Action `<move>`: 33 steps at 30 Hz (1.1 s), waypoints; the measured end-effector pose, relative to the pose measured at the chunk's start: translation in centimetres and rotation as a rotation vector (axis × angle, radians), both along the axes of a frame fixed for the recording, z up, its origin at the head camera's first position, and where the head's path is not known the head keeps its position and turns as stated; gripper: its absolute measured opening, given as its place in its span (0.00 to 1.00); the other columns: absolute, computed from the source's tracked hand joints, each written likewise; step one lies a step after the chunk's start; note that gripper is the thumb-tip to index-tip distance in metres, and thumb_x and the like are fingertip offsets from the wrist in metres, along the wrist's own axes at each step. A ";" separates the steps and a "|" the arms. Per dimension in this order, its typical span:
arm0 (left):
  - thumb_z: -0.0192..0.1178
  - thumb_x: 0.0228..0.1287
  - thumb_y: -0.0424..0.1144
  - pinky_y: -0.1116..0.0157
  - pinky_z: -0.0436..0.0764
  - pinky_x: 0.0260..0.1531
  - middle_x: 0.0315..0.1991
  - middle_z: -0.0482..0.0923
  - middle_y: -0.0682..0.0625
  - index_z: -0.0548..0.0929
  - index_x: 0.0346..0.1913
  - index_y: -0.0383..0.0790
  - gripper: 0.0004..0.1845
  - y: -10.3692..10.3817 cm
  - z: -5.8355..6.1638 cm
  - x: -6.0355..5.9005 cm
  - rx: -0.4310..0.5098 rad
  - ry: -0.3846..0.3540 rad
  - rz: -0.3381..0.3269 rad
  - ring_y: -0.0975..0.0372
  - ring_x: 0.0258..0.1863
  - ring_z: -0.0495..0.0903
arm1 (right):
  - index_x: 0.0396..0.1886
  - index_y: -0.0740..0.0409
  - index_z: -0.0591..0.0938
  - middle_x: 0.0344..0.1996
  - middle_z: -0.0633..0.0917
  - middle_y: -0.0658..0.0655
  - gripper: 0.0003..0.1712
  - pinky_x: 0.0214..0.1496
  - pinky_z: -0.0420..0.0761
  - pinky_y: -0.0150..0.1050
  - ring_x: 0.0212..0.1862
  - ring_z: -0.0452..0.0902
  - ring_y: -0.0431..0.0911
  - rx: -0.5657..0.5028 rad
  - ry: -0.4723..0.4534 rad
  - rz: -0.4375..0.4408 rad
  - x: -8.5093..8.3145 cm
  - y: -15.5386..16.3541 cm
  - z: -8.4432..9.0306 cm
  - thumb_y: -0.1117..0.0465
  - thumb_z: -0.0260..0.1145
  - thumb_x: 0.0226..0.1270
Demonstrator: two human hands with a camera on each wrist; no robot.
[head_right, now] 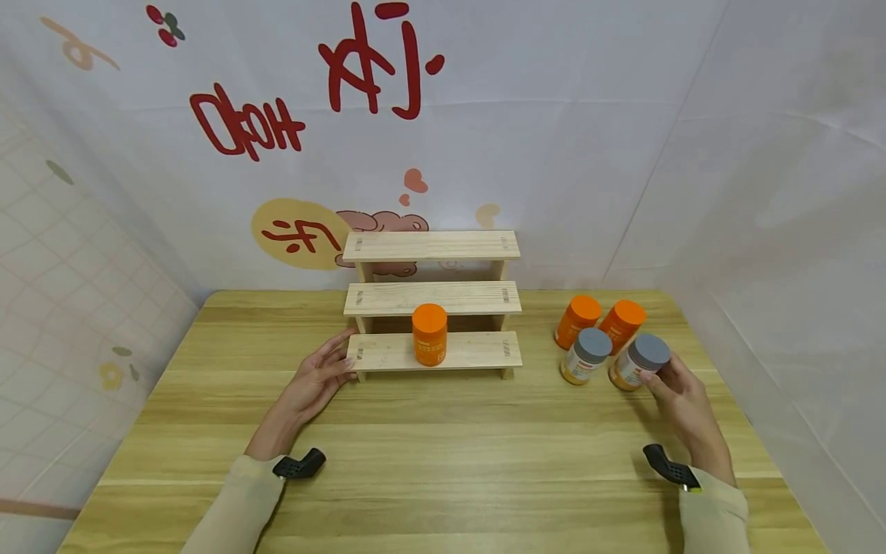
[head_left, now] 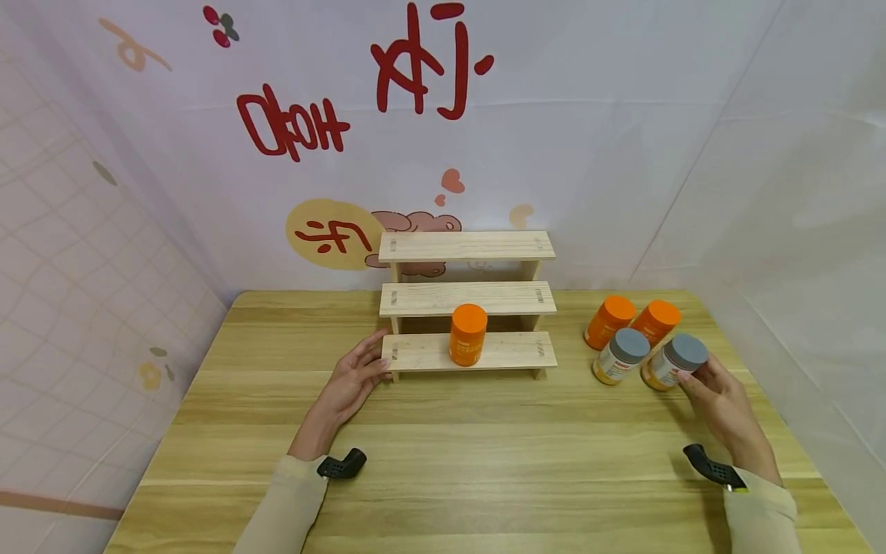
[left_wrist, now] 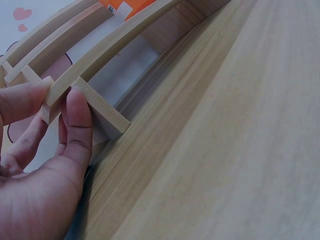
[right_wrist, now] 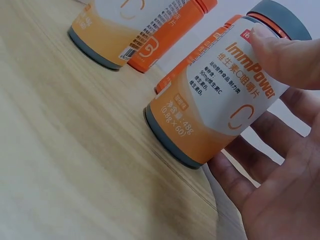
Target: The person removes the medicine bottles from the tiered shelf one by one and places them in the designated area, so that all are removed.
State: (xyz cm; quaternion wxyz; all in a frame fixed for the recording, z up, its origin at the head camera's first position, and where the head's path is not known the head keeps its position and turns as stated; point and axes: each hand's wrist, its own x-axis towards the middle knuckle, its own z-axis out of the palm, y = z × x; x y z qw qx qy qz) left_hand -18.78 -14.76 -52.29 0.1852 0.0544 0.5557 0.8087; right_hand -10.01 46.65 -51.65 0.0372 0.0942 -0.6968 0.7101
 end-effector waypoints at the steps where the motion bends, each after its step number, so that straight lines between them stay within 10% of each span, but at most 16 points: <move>1: 0.58 0.74 0.28 0.70 0.84 0.46 0.57 0.73 0.50 0.55 0.82 0.41 0.38 0.0 0.0 0.0 0.002 -0.001 0.000 0.64 0.49 0.79 | 0.84 0.56 0.53 0.69 0.71 0.41 0.38 0.62 0.73 0.16 0.66 0.68 0.26 0.003 0.002 0.003 0.0 0.0 0.0 0.76 0.49 0.79; 23: 0.58 0.74 0.27 0.71 0.84 0.45 0.56 0.74 0.49 0.57 0.81 0.42 0.37 0.0 0.2 0.2 0.021 -0.006 0.001 0.65 0.48 0.79 | 0.83 0.49 0.57 0.68 0.75 0.40 0.39 0.54 0.70 0.15 0.65 0.69 0.26 0.318 0.026 -0.175 0.3 -1.3 4.3 0.71 0.57 0.78; 33: 0.58 0.74 0.27 0.71 0.84 0.46 0.56 0.72 0.49 0.55 0.82 0.42 0.38 0.0 0.4 0.1 0.009 -0.011 -0.002 0.64 0.49 0.79 | 0.80 0.57 0.61 0.72 0.73 0.47 0.40 0.77 0.57 0.20 0.74 0.63 0.32 0.401 0.167 -0.248 0.0 -3.2 7.8 0.77 0.60 0.72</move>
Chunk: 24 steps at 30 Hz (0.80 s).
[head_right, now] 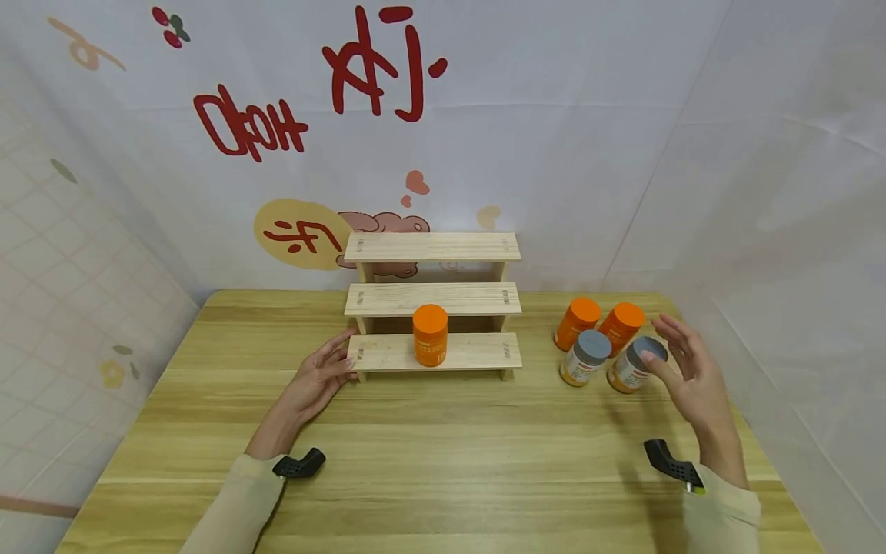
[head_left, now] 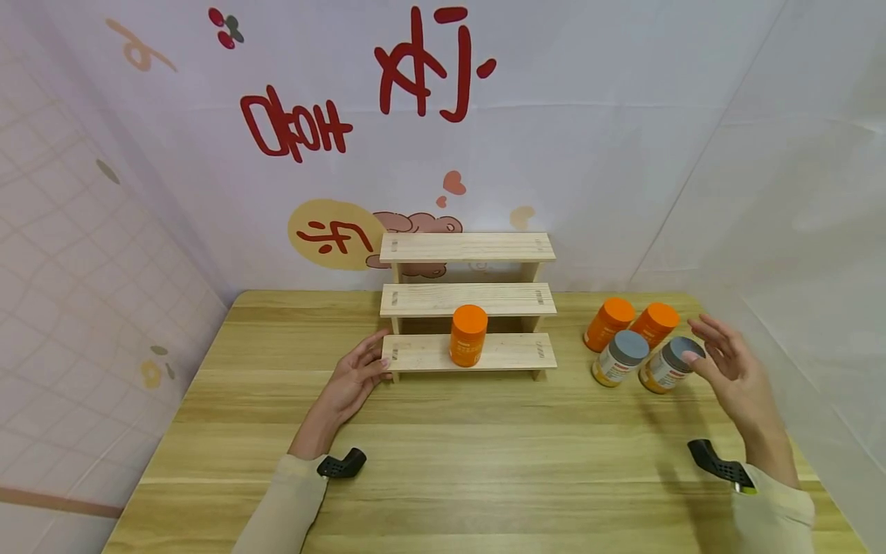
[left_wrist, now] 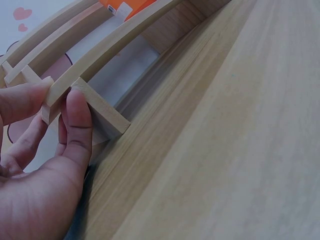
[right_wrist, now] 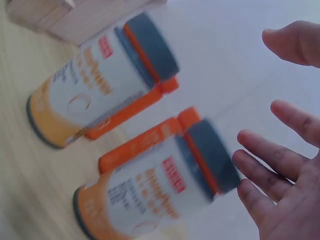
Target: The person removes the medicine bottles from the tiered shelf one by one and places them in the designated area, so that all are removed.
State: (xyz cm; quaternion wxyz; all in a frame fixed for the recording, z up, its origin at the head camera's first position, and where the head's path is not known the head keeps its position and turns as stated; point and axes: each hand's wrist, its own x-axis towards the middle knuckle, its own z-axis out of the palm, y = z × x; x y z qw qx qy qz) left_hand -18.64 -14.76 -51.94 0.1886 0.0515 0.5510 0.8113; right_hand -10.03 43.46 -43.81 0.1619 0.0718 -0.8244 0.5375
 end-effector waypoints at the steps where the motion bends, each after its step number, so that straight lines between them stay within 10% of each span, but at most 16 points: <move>1: 0.58 0.74 0.27 0.71 0.84 0.46 0.56 0.72 0.49 0.55 0.82 0.42 0.38 0.0 0.0 0.0 0.000 -0.002 0.000 0.64 0.49 0.79 | 0.80 0.57 0.62 0.72 0.73 0.49 0.40 0.77 0.57 0.20 0.74 0.63 0.32 0.006 0.008 -0.003 0.0 -0.2 0.4 0.77 0.60 0.72; 24: 0.57 0.75 0.27 0.71 0.84 0.45 0.56 0.73 0.49 0.53 0.82 0.39 0.39 0.0 0.1 0.2 -0.003 0.005 0.004 0.65 0.48 0.79 | 0.81 0.57 0.59 0.75 0.68 0.61 0.45 0.68 0.69 0.20 0.73 0.67 0.38 0.056 0.054 0.169 -1.9 -8.1 4.1 0.80 0.62 0.69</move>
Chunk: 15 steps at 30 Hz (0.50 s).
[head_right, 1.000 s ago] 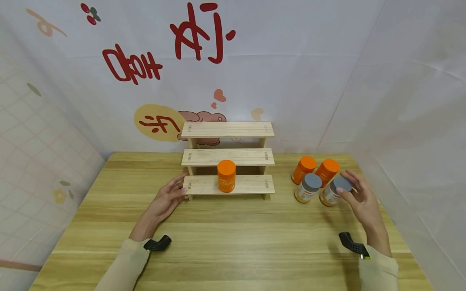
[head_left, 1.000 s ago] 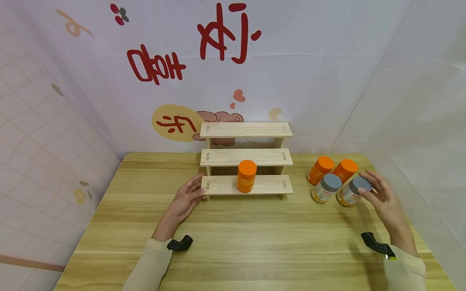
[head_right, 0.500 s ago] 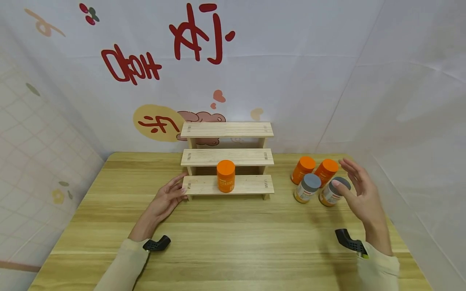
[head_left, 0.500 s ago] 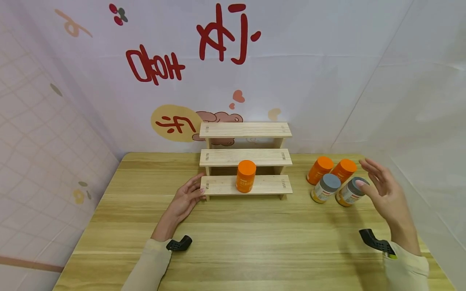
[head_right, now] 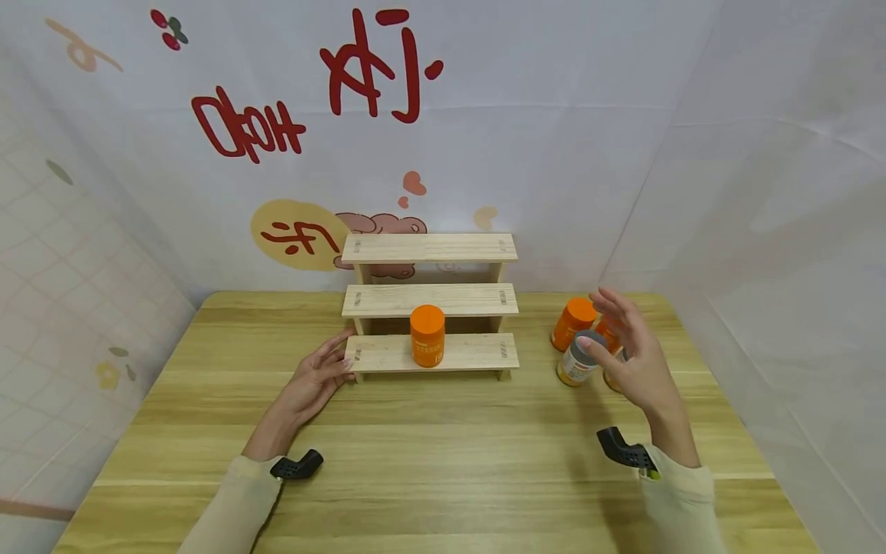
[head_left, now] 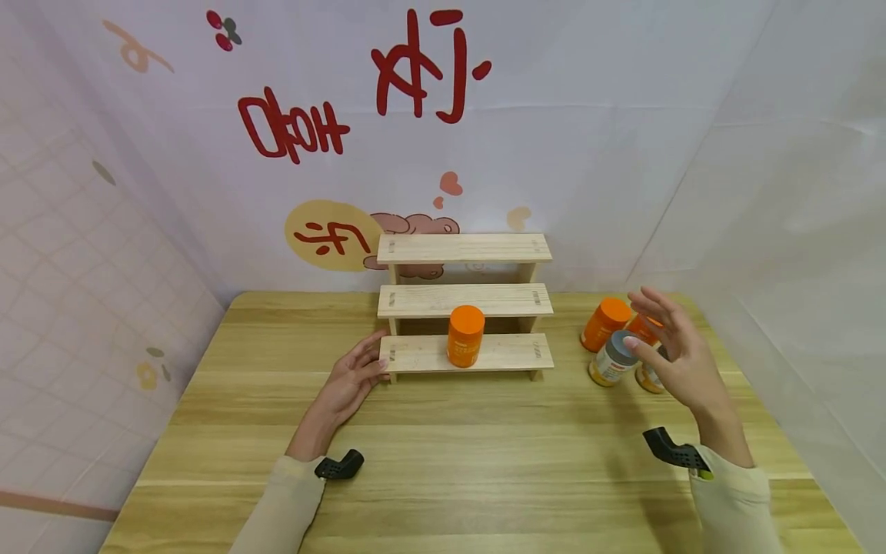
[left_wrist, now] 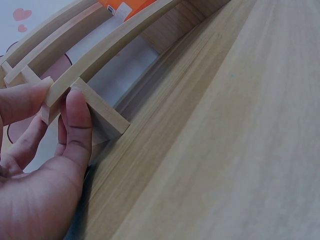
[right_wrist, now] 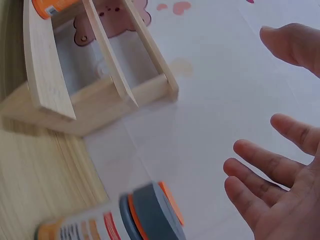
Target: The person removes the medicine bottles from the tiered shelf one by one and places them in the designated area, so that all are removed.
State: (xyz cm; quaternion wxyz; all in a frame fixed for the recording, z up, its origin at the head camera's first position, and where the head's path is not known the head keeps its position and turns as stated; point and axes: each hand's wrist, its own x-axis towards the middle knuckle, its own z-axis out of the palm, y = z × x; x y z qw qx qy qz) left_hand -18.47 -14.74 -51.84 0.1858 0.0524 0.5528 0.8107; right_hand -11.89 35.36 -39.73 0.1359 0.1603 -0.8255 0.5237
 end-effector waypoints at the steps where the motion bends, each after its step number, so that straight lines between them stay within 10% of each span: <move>1: 0.56 0.75 0.26 0.71 0.84 0.45 0.56 0.73 0.49 0.53 0.82 0.40 0.38 0.0 0.0 0.0 -0.001 -0.005 0.002 0.65 0.48 0.79 | 0.81 0.56 0.58 0.76 0.67 0.61 0.45 0.67 0.69 0.20 0.73 0.67 0.38 -0.002 -0.006 0.014 -0.2 -0.4 -0.1 0.79 0.62 0.69; 15: 0.57 0.75 0.27 0.70 0.84 0.46 0.58 0.72 0.48 0.56 0.82 0.43 0.37 0.0 -0.4 -0.1 -0.013 -0.003 0.002 0.64 0.50 0.79 | 0.81 0.49 0.59 0.73 0.70 0.65 0.44 0.72 0.69 0.24 0.73 0.69 0.48 0.044 -0.038 0.113 -2.8 -5.9 -2.0 0.72 0.66 0.71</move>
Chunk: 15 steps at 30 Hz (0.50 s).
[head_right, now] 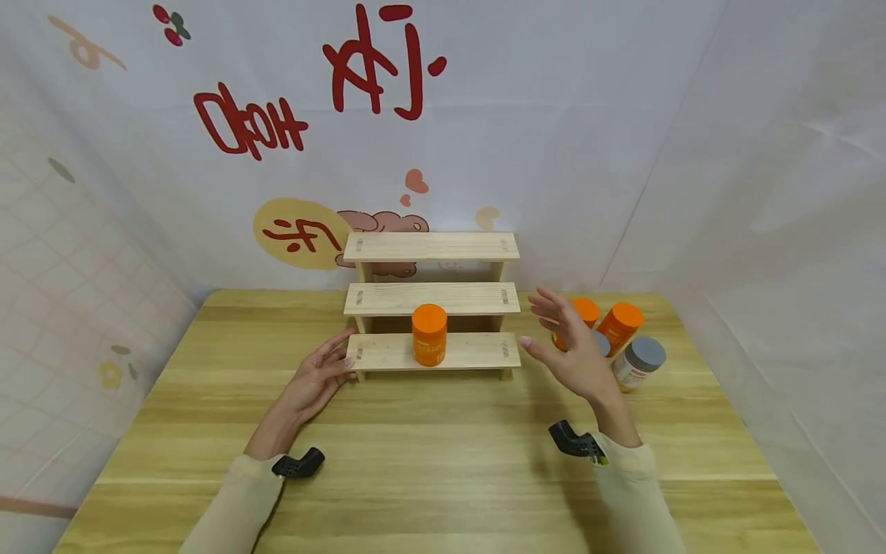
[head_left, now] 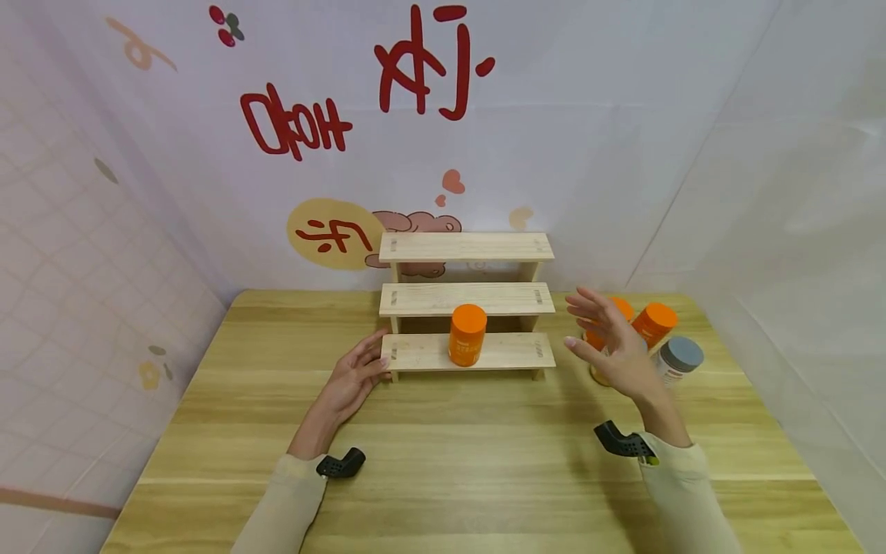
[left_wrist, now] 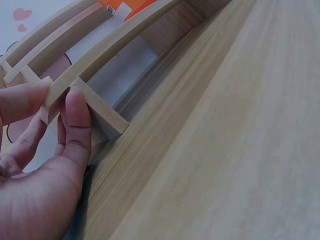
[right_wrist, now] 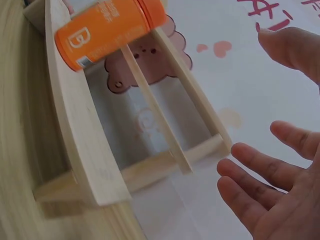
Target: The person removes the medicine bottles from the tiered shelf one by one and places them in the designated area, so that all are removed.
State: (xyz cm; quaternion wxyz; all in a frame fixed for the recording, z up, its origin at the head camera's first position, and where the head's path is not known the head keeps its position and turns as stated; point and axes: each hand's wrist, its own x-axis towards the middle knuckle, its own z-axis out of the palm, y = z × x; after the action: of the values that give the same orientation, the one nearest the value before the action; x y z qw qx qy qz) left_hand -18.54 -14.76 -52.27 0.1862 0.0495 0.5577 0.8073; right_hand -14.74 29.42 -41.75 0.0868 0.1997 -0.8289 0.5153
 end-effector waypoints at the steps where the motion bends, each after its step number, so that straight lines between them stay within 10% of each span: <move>1: 0.57 0.75 0.27 0.70 0.84 0.46 0.58 0.72 0.48 0.56 0.82 0.43 0.37 0.0 0.0 -0.1 -0.002 0.003 -0.001 0.64 0.50 0.79 | 0.81 0.49 0.60 0.73 0.70 0.65 0.44 0.72 0.70 0.25 0.73 0.69 0.50 -0.008 -0.006 0.009 -0.1 -0.4 -0.1 0.72 0.66 0.71; 15: 0.57 0.75 0.28 0.71 0.84 0.45 0.57 0.73 0.49 0.54 0.82 0.41 0.38 0.0 -0.1 -0.1 0.007 0.007 0.003 0.64 0.48 0.79 | 0.80 0.59 0.61 0.70 0.74 0.66 0.42 0.74 0.72 0.52 0.70 0.70 0.61 -0.066 -0.120 0.106 -1.7 -5.9 -2.8 0.66 0.69 0.70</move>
State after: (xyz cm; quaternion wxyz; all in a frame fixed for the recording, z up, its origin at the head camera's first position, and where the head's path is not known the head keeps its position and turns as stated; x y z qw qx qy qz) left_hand -18.66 -14.74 -52.35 0.1830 0.0522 0.5555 0.8094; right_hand -16.45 23.48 -44.52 0.0157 0.2091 -0.8034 0.5572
